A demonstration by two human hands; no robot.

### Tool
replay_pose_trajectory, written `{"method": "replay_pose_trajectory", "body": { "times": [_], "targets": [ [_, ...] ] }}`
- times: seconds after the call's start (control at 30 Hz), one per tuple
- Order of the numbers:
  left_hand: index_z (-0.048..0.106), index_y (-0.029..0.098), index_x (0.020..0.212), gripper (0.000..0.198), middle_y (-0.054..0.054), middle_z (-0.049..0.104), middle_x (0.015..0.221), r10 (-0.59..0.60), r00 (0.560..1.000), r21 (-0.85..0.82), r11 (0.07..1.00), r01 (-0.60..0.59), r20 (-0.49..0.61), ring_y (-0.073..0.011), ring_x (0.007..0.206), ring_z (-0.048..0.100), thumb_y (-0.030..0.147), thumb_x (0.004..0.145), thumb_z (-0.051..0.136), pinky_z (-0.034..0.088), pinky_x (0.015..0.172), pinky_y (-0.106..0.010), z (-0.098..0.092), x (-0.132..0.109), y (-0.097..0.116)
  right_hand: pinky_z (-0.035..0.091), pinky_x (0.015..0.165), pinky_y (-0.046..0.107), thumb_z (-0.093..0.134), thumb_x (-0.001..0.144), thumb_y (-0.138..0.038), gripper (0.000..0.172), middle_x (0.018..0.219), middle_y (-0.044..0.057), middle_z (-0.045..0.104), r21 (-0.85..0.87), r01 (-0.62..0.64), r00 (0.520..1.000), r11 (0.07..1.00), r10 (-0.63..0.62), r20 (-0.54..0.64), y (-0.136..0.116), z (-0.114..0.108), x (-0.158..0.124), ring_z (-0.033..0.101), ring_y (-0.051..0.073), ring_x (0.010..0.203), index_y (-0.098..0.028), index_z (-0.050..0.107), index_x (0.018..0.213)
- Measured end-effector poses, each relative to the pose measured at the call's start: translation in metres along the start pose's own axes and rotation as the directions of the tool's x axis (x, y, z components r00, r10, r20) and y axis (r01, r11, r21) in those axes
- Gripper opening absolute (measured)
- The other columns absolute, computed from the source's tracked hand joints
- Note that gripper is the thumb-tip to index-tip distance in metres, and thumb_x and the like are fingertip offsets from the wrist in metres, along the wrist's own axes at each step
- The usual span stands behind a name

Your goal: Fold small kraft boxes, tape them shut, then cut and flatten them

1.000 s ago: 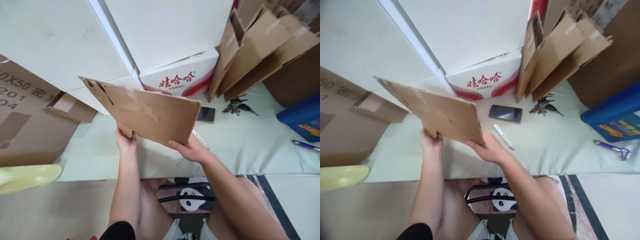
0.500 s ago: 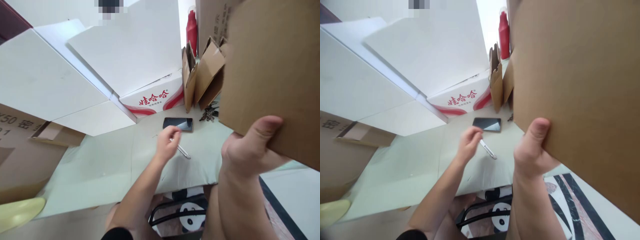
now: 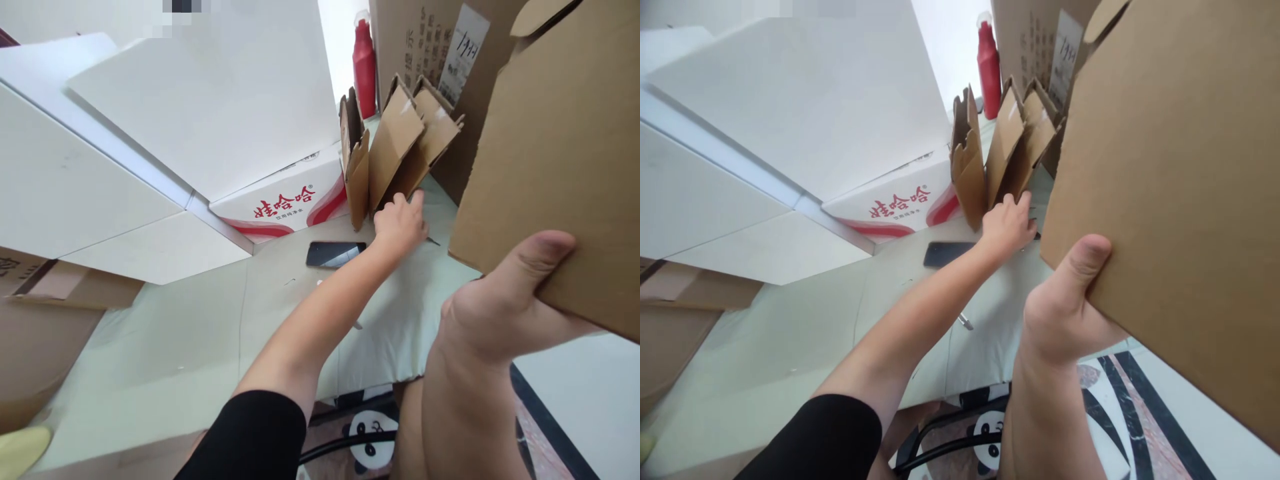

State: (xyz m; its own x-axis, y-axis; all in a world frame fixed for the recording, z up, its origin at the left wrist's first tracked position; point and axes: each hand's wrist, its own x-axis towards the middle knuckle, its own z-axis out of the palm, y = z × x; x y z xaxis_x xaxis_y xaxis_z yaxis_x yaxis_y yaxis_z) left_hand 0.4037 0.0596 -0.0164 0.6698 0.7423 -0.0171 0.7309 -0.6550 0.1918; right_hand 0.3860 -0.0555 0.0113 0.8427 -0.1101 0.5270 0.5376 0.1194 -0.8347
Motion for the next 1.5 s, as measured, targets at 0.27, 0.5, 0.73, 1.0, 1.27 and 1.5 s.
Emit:
{"method": "replay_pose_trajectory", "body": {
  "times": [0.27, 0.5, 0.73, 1.0, 1.27, 1.5],
  "targets": [
    [0.041, 0.014, 0.153, 0.060, -0.016, 0.063, 0.133, -0.010, 0.990, -0.012, 1.000, 0.008, -0.140, -0.0285, 0.112, 0.068, 0.028, 0.096, 0.052, 0.055, 0.081, -0.035, 0.012, 0.011, -0.020, 0.033, 0.131, 0.059, 0.061, 0.095, -0.057, 0.055, 0.145, 0.008, 0.063, -0.046, -0.088, 0.994, 0.995, 0.091, 0.054, 0.022, 0.010, 0.000, 0.044, 0.036, 0.153, -0.029, 0.057, 0.142],
    [0.043, 0.010, 0.151, 0.058, -0.017, 0.066, 0.129, -0.030, 0.992, -0.048, 0.999, 0.024, -0.124, -0.0308, 0.113, 0.069, 0.027, 0.096, 0.052, 0.056, 0.081, -0.038, 0.008, 0.015, -0.030, 0.051, 0.112, 0.057, 0.055, 0.096, -0.059, 0.047, 0.121, 0.020, 0.072, -0.225, -0.069, 0.954, 0.972, 0.130, 0.270, 0.067, 0.039, -0.002, 0.066, 0.037, 0.126, -0.018, 0.070, 0.112],
    [0.039, 0.012, 0.155, 0.059, -0.018, 0.065, 0.133, -0.049, 0.995, -0.065, 0.997, 0.043, -0.092, -0.0297, 0.114, 0.069, 0.034, 0.102, 0.049, 0.056, 0.082, -0.036, 0.005, 0.014, -0.035, 0.054, 0.100, 0.053, 0.055, 0.088, -0.032, 0.022, 0.092, 0.012, 0.065, -0.326, -0.028, 0.892, 0.945, 0.171, 0.418, 0.102, 0.072, -0.006, 0.066, 0.030, 0.097, -0.020, 0.073, 0.088],
    [0.037, 0.015, 0.159, 0.055, -0.017, 0.064, 0.134, -0.043, 0.997, -0.136, 0.990, 0.034, -0.059, -0.0283, 0.108, 0.072, 0.027, 0.105, 0.043, 0.057, 0.086, -0.037, 0.003, 0.022, -0.044, 0.049, 0.113, 0.050, 0.042, 0.091, -0.030, 0.052, 0.125, 0.015, 0.074, -0.229, -0.180, 0.768, 0.957, 0.283, 0.575, 0.114, 0.087, -0.017, 0.068, 0.027, 0.121, -0.014, 0.067, 0.133],
    [0.063, 0.017, 0.133, 0.037, -0.013, 0.068, 0.123, 0.081, 0.994, -0.509, 0.854, -0.110, -0.079, -0.0241, 0.111, 0.067, 0.017, 0.097, 0.054, 0.054, 0.097, -0.033, 0.008, 0.022, -0.055, 0.044, 0.116, 0.051, 0.042, 0.091, -0.037, 0.046, 0.130, 0.012, 0.072, -0.246, -0.306, 0.701, 0.920, 0.392, 0.596, 0.103, 0.086, -0.022, 0.064, 0.027, 0.126, -0.019, 0.068, 0.125],
    [0.058, 0.018, 0.112, 0.032, -0.004, 0.070, 0.088, -0.100, 0.975, -0.718, 0.692, -0.075, -0.199, -0.0145, 0.075, 0.064, 0.008, 0.082, 0.050, 0.054, 0.073, -0.029, 0.015, -0.078, -0.111, 0.054, 0.101, 0.043, 0.047, 0.083, -0.027, 0.022, 0.103, 0.009, 0.074, -0.051, -0.291, 0.780, 0.955, 0.267, 0.566, 0.093, 0.081, -0.028, 0.070, 0.022, 0.101, -0.021, 0.063, 0.097]
  ]
}}
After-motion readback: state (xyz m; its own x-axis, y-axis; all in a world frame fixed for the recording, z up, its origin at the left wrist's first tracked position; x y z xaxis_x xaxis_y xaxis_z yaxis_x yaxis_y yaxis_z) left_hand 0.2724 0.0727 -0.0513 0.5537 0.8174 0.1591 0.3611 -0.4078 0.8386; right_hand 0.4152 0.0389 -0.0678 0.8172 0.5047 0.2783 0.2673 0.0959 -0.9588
